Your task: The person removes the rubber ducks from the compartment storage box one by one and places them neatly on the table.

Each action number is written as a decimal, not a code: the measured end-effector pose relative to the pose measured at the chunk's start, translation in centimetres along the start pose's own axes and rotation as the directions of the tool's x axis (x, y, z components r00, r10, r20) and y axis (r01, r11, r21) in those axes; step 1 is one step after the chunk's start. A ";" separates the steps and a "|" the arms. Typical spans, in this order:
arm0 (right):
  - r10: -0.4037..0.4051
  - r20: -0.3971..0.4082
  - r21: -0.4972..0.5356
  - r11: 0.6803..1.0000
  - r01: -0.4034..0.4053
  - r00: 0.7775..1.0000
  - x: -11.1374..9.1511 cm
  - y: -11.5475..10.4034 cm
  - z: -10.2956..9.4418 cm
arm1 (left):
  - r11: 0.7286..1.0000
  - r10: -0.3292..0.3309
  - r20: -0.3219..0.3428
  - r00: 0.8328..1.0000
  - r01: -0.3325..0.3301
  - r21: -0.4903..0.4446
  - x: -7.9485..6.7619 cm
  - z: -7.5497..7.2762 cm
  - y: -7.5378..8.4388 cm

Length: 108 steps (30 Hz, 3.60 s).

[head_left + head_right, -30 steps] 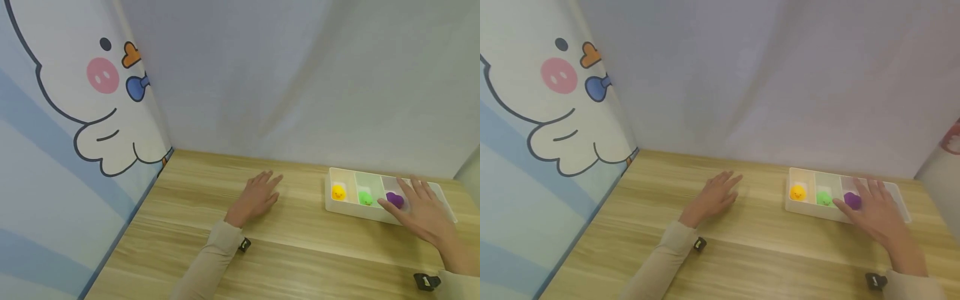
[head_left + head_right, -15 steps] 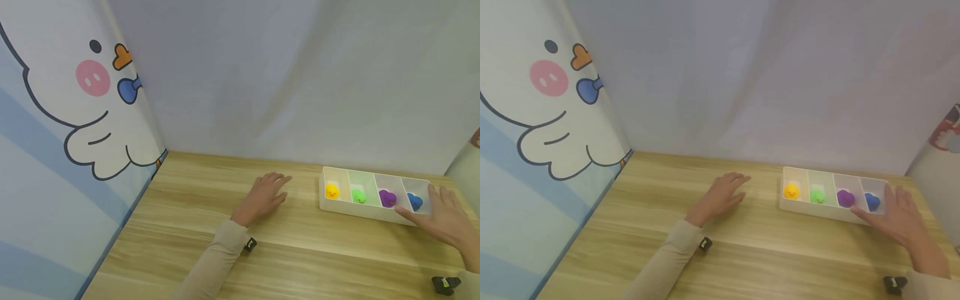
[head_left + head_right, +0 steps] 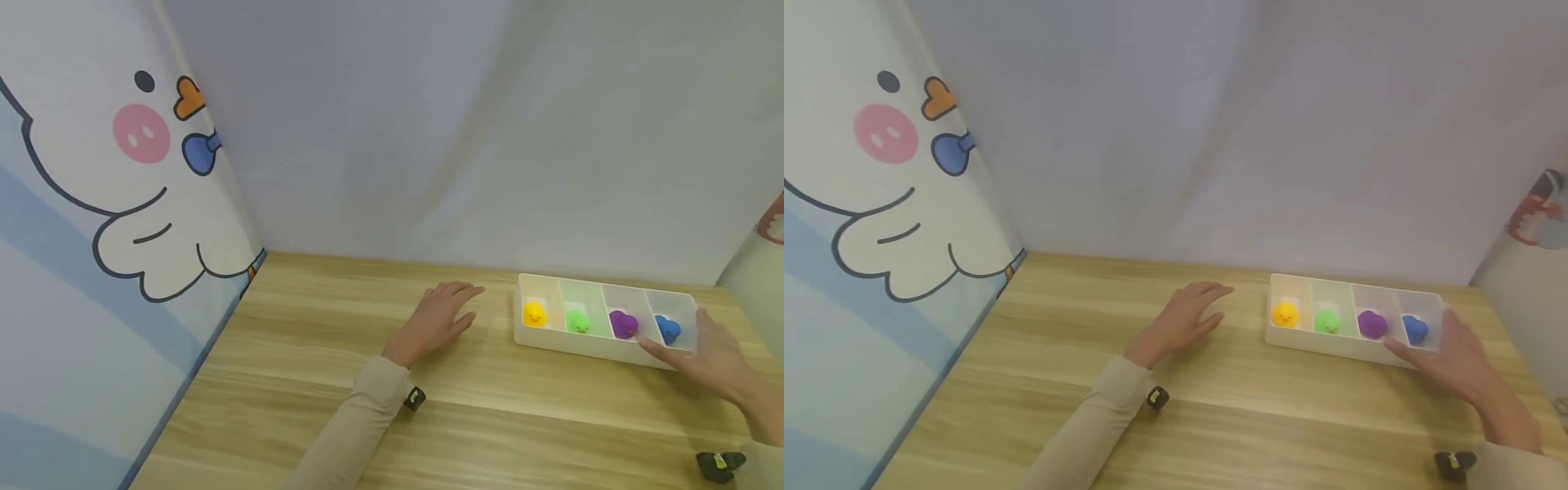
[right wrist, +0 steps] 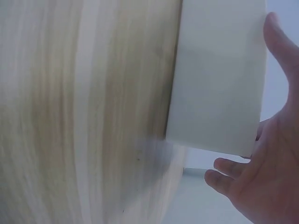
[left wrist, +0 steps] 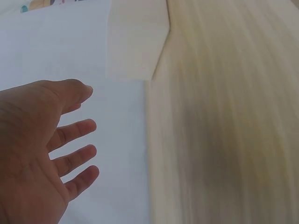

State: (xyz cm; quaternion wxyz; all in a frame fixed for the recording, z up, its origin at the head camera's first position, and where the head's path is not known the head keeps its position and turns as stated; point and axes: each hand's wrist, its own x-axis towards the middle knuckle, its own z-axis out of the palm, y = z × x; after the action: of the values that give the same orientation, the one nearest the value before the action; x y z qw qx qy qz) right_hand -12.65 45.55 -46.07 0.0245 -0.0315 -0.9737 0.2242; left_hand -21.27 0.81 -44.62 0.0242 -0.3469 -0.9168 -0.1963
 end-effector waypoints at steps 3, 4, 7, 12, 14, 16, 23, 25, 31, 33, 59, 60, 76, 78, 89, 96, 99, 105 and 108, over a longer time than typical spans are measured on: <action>0.010 0.019 0.016 1.000 -0.011 1.000 0.0 -0.4 0.1 | 1.000 0.017 -0.012 1.000 -0.017 -0.009 0.9 -0.2 0.7; -0.002 0.011 0.027 1.000 0.002 1.000 -0.1 -0.4 0.2 | 1.000 0.022 -0.014 1.000 -0.022 -0.015 1.2 -0.2 0.9; -0.026 0.000 0.058 0.998 0.026 1.000 -0.1 -0.6 0.3 | 0.999 0.033 -0.016 0.999 -0.033 -0.034 2.0 -0.3 1.5; -0.033 0.015 0.078 0.996 0.032 0.999 0.0 -1.0 0.7 | 0.998 0.032 -0.014 0.999 -0.033 -0.059 2.8 -0.1 2.1; -0.023 0.032 0.080 0.997 0.020 0.999 0.0 -1.2 0.7 | 0.997 0.034 -0.016 0.999 -0.035 -0.069 3.0 -0.1 2.4; -0.003 0.053 0.076 0.997 -0.001 0.999 -0.1 -1.5 0.7 | 0.996 0.037 -0.021 0.999 -0.038 -0.077 3.1 -0.1 2.5; 0.041 0.109 0.070 0.996 -0.049 0.993 -0.1 -2.5 0.8 | 0.998 0.040 -0.043 0.998 -0.041 -0.036 3.6 0.2 2.9; 0.040 0.116 0.081 0.995 -0.050 0.992 0.0 -2.9 0.8 | 0.998 0.044 -0.040 0.998 -0.046 -0.031 3.8 0.3 3.0; 0.062 0.187 0.100 0.992 -0.082 0.980 0.0 -3.6 0.5 | 0.999 0.049 -0.023 0.999 -0.049 0.009 4.5 0.3 3.2; 0.066 0.205 0.099 0.991 -0.088 0.976 0.0 -3.7 0.6 | 0.999 0.044 -0.012 0.999 -0.044 0.021 4.7 0.3 3.2; 0.010 0.252 0.194 0.979 -0.061 0.968 0.2 -4.0 0.5 | 0.985 -0.173 0.088 0.981 0.172 0.018 5.8 1.5 4.4; 0.007 0.250 0.196 0.979 -0.057 0.968 0.3 -4.1 0.5 | 0.984 -0.178 0.084 0.980 0.177 0.021 5.8 1.5 4.4; -0.004 0.235 0.189 0.981 -0.042 0.972 -0.2 -3.8 0.8 | 0.981 -0.191 0.050 0.980 0.191 -0.009 5.6 2.2 4.8; -0.010 0.229 0.189 0.981 -0.035 0.973 -0.3 -3.9 0.7 | 0.983 -0.183 0.033 0.983 0.184 -0.013 5.5 2.2 4.7; -0.005 0.221 0.183 0.982 -0.036 0.975 -0.8 -4.3 0.5 | 0.984 -0.175 -0.007 0.985 0.174 -0.035 4.7 0.8 4.9; -0.017 0.185 0.192 0.981 -0.019 0.983 -1.8 -5.3 0.0 | 0.985 -0.158 -0.031 0.987 0.155 -0.074 3.8 -0.8 5.1; -0.010 0.184 0.183 0.983 -0.025 0.983 -2.3 -5.7 -0.3 | 0.987 -0.133 -0.047 0.990 0.128 -0.096 3.5 -1.4 5.1; -0.005 0.185 0.161 0.987 -0.026 0.983 -2.8 -6.1 -0.6 | 0.989 -0.065 -0.113 0.991 0.049 -0.137 3.1 -2.8 4.7; 0.008 0.200 0.148 0.988 -0.038 0.980 -2.7 -6.0 -0.7 | 0.989 -0.052 -0.132 0.990 0.032 -0.146 2.9 -3.5 4.4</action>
State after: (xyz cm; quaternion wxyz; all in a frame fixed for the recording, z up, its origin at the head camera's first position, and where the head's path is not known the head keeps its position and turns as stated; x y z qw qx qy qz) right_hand -10.17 40.28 -42.94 -0.0731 -0.0182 -0.9510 0.2997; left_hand -20.96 4.36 -39.37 0.0572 -0.3141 -0.9037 -0.2852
